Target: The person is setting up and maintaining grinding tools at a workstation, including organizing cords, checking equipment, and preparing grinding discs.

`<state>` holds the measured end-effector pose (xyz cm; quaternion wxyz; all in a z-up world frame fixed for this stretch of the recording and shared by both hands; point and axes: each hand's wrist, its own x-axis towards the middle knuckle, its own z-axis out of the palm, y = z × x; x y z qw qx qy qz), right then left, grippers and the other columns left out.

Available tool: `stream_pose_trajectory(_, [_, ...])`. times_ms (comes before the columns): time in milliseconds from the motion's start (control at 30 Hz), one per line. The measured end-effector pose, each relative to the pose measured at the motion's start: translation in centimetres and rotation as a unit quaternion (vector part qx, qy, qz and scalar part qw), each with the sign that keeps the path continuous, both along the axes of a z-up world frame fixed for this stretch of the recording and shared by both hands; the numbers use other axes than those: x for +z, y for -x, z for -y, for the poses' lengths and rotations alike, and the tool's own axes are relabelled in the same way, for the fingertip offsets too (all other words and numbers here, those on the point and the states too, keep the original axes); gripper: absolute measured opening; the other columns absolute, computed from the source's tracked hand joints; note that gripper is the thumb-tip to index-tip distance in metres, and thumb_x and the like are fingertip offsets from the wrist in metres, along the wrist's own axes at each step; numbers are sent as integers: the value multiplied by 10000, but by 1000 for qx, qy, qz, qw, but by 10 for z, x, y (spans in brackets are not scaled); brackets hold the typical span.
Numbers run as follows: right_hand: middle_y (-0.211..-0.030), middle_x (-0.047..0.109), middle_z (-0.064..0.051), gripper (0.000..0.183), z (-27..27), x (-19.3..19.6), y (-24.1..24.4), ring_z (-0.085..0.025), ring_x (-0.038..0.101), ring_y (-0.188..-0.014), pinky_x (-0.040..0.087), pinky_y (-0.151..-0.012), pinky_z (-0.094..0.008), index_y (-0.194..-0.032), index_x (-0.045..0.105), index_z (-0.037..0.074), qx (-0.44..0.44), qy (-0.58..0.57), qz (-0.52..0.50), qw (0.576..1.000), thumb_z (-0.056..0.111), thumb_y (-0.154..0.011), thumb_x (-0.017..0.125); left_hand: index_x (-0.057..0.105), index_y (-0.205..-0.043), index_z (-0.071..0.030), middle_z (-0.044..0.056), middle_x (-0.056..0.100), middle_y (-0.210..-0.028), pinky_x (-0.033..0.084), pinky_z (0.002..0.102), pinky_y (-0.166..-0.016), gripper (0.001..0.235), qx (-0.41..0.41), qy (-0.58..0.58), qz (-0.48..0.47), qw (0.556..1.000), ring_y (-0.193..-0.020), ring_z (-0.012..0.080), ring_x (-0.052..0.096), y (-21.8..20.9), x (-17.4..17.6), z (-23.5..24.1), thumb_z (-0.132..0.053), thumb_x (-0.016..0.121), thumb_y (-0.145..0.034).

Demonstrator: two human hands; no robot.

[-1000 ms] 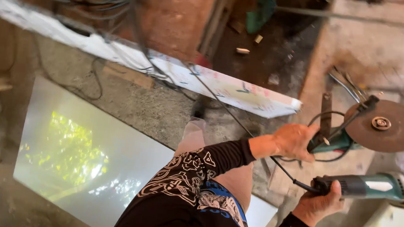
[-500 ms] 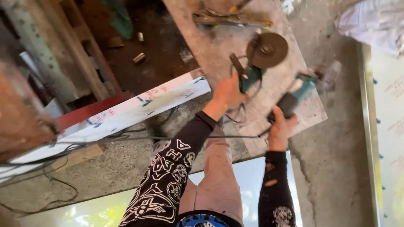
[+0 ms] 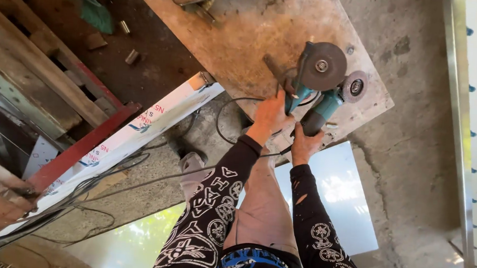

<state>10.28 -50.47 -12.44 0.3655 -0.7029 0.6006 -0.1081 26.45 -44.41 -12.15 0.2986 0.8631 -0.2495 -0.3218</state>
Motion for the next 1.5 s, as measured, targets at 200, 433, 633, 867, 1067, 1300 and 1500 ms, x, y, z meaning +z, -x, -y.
stream_pose_trajectory(200, [-1165, 613, -300, 715, -4, -51, 27, -455, 611, -1068, 488, -927, -512, -1282, 490, -68, 31, 92, -80, 992, 344, -818, 845, 417, -1421, 4, 247, 641, -1106, 541, 500, -850, 922, -47, -20, -3, 999, -1016, 434, 648, 37, -11, 6, -346, 850, -685])
stream_pose_trajectory(433, [-1161, 601, -300, 708, 5, -56, 31, -466, 589, -1065, 475, -920, -535, -1298, 465, -74, 95, -19, -110, 989, 389, -888, 809, 356, -1490, -59, 272, 528, -1330, 460, 545, -962, 920, -27, -13, 84, 996, -1209, 463, 522, 28, 21, -15, -364, 816, -754])
stream_pose_trajectory(633, [-1301, 546, -206, 544, 60, -38, 91, -377, 580, -1097, 503, -900, -451, -1452, 504, 41, 146, 14, -68, 987, 132, -953, 700, 467, -1470, -80, 237, 570, -1302, 494, 510, -948, 749, -23, 32, 45, 998, -1171, 425, 568, 39, 60, -70, -292, 789, -827])
stream_pose_trajectory(867, [-1209, 639, -265, 475, 149, -118, 144, -452, 532, -1181, 402, -1041, -533, -1234, 667, -28, 317, 165, -140, 924, 262, -881, 797, 681, -1152, -56, 125, 666, -1123, 550, 448, -845, 312, 138, -15, 149, 979, -1031, 344, 641, 62, 126, -274, -180, 759, -877])
stream_pose_trajectory(1067, [-1200, 542, -242, 343, 53, -7, 12, -368, 592, -963, 514, -816, -454, -1190, 624, -60, 305, 83, -21, 948, 167, -945, 704, 716, -928, -58, 101, 688, -872, 536, 416, -732, 131, 459, -139, 177, 859, -799, 295, 659, 114, 177, -475, -180, 762, -920])
stream_pose_trajectory(1300, [-1043, 690, -154, 163, -319, 162, -189, -338, 659, -962, 533, -863, -439, -1101, 691, 21, 659, 30, 200, 724, 97, -963, 734, 728, -938, -49, 77, 689, -844, 542, 378, -688, 198, 692, -63, 221, 684, -745, 235, 675, 96, 188, -633, -243, 759, -916])
stream_pose_trajectory(1500, [-1101, 669, -178, 221, -622, 250, -263, -384, 602, -1075, 517, -886, -452, -1095, 678, 43, 781, 29, 296, 549, 145, -907, 732, 575, -1295, -14, 219, 524, -1239, 545, 411, -858, 654, 700, -85, 378, 600, -1141, 380, 516, -11, 225, -730, -359, 846, -810])
